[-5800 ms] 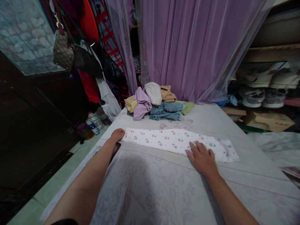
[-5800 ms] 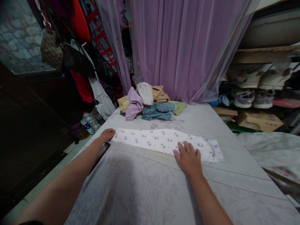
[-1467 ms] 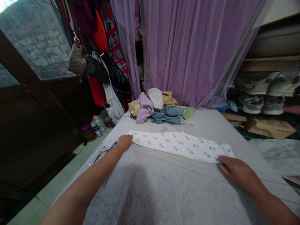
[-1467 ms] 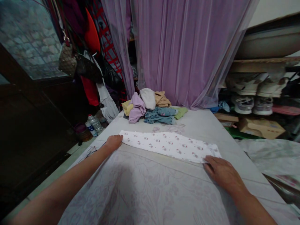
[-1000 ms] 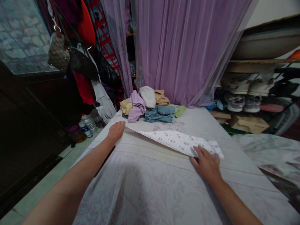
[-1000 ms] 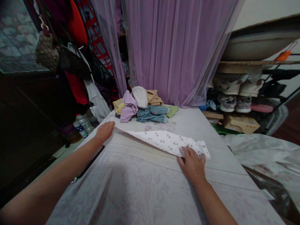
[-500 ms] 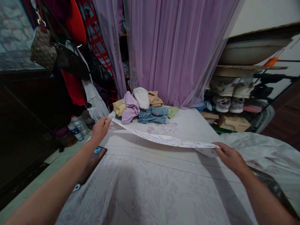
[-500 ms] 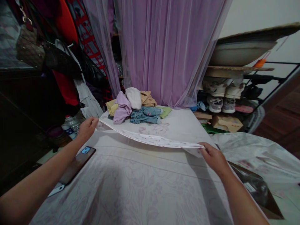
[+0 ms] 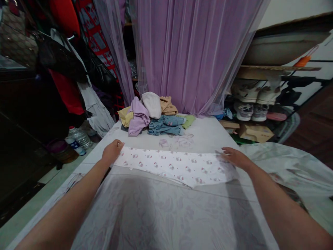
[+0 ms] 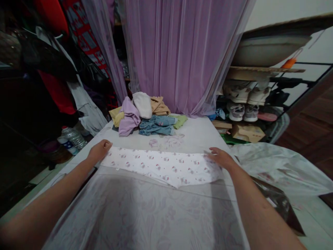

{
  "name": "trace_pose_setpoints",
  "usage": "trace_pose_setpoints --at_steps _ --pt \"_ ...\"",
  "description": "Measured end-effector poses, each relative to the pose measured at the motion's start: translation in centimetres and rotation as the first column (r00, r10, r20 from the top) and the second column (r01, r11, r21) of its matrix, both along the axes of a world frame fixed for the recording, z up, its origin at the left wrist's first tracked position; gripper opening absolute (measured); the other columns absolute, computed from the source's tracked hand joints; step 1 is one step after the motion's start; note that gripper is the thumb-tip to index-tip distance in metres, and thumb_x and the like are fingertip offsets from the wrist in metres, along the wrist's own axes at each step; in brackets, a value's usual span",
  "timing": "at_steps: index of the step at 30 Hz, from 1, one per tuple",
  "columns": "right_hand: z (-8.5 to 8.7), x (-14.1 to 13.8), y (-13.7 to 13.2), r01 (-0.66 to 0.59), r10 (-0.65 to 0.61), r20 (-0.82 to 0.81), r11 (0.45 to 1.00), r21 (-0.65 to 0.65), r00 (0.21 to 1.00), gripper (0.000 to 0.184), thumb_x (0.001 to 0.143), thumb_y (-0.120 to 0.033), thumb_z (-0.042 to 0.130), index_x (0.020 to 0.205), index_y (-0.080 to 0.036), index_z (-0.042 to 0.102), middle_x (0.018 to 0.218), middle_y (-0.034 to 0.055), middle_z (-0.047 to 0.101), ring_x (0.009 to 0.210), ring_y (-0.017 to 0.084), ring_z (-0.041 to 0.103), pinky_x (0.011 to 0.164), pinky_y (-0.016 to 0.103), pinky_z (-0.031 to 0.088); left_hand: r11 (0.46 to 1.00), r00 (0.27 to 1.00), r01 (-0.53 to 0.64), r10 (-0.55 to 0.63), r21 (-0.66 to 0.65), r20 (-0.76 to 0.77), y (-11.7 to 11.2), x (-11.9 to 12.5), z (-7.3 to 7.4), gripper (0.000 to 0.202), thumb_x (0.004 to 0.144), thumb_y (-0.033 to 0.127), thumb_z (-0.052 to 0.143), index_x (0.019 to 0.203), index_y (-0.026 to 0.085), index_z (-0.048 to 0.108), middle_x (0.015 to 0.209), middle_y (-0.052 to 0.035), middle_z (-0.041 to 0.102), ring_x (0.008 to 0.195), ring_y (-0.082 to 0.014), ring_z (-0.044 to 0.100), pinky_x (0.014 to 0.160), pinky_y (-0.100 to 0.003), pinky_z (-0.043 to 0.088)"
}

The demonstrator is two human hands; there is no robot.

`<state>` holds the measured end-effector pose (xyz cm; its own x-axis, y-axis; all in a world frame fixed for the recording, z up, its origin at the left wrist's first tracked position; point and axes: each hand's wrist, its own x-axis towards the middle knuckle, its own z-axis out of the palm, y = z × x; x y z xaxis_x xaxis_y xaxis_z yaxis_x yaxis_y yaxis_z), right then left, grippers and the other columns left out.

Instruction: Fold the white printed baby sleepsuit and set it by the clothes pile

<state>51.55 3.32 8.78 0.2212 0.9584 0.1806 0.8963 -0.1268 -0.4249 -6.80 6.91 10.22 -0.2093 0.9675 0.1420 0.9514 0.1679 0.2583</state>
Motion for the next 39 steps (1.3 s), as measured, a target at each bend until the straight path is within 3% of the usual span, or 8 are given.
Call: trace_pose_setpoints --at_steps 3,6,12,16,22,27,31,39 --pt "-2.5 -3.9 -0.7 0.025 -0.031 0.110 0.998 0.053 0.993 0.038 0.083 -0.036 0.055 0.111 -0.015 0.071 0.119 0.0161 0.069 0.108 0.030 0.066 0.091 0.044 0.053 0.981 0.979 0.172 -0.160 0.089 -0.125 0.0 1.5 -2.8 0.043 0.092 0.034 0.040 0.121 0.012 0.063 0.127 -0.0145 0.066 0.118 -0.0242 0.060 0.103 -0.036 0.044" --pt "-3.6 -9.9 -2.4 -0.187 0.169 0.143 0.975 0.123 0.975 0.042 0.091 -0.033 0.045 0.124 -0.018 0.066 0.135 0.0142 0.061 0.125 0.027 0.057 0.108 0.044 0.042 0.924 0.908 0.378 -0.359 0.052 -0.214 -0.9 3.2 -4.9 0.046 0.095 0.033 0.035 0.127 0.013 0.062 0.136 -0.0137 0.061 0.129 -0.0259 0.053 0.111 -0.042 0.037" --pt "-3.7 -21.1 -4.3 -0.572 0.596 0.149 0.801 -0.174 0.789 0.050 0.098 -0.041 0.040 0.144 -0.025 0.049 0.158 0.0099 0.033 0.146 0.026 0.028 0.118 0.054 0.020 0.946 0.896 0.323 -0.317 -0.034 -0.312 -3.1 4.0 -7.7 0.057 0.095 0.043 0.039 0.143 0.013 0.049 0.151 -0.0161 0.044 0.140 -0.0349 0.039 0.111 -0.054 0.035" --pt "-4.1 -21.7 -5.0 -0.594 0.638 0.173 0.766 -0.246 0.751 0.056 0.097 -0.047 0.042 0.148 -0.023 0.043 0.160 0.0123 0.027 0.148 0.029 0.023 0.117 0.057 0.018 0.949 0.904 0.314 -0.303 -0.013 -0.302 -3.5 3.5 -7.9 0.059 0.094 0.049 0.043 0.142 0.016 0.050 0.151 -0.0162 0.045 0.140 -0.0359 0.040 0.111 -0.055 0.035" --pt "-5.0 -21.4 -7.2 -0.585 0.598 0.157 0.802 -0.125 0.786 0.048 0.097 -0.042 0.043 0.141 -0.026 0.052 0.153 0.0105 0.042 0.142 0.027 0.036 0.115 0.056 0.025 0.927 0.919 0.346 -0.303 0.148 -0.253 -3.8 3.7 -8.0 0.055 0.093 0.045 0.046 0.135 0.013 0.057 0.146 -0.0195 0.050 0.135 -0.0373 0.045 0.109 -0.057 0.036" --pt "-5.9 -24.7 -8.9 -0.512 0.510 0.053 0.849 0.130 0.859 0.030 0.092 -0.033 0.052 0.114 -0.026 0.071 0.125 0.0088 0.067 0.117 0.023 0.059 0.102 0.042 0.044 0.774 0.822 0.570 -0.539 0.277 -0.183 -4.7 3.7 -7.7 0.037 0.096 0.034 0.042 0.116 0.021 0.070 0.129 -0.0111 0.066 0.125 -0.0261 0.057 0.109 -0.048 0.042" --pt "-5.8 -26.1 -9.7 -0.438 0.437 0.036 0.888 0.138 0.899 0.024 0.090 -0.027 0.054 0.102 -0.026 0.075 0.111 0.0069 0.071 0.108 0.022 0.061 0.097 0.039 0.046 0.659 0.695 0.714 -0.707 0.236 -0.129 -5.4 3.7 -7.4 0.036 0.096 0.032 0.043 0.113 0.020 0.071 0.119 -0.0094 0.071 0.115 -0.0217 0.063 0.106 -0.041 0.047" --pt "-5.3 -26.7 -11.4 -0.416 0.412 0.055 0.902 0.115 0.909 0.027 0.092 -0.031 0.050 0.104 -0.025 0.074 0.121 0.0067 0.069 0.116 0.022 0.059 0.104 0.040 0.043 0.772 0.783 0.622 -0.607 0.135 -0.136 -8.8 7.5 -7.4 0.045 0.097 0.040 0.043 0.133 0.019 0.059 0.144 -0.0126 0.054 0.138 -0.0296 0.044 0.115 -0.053 0.033"
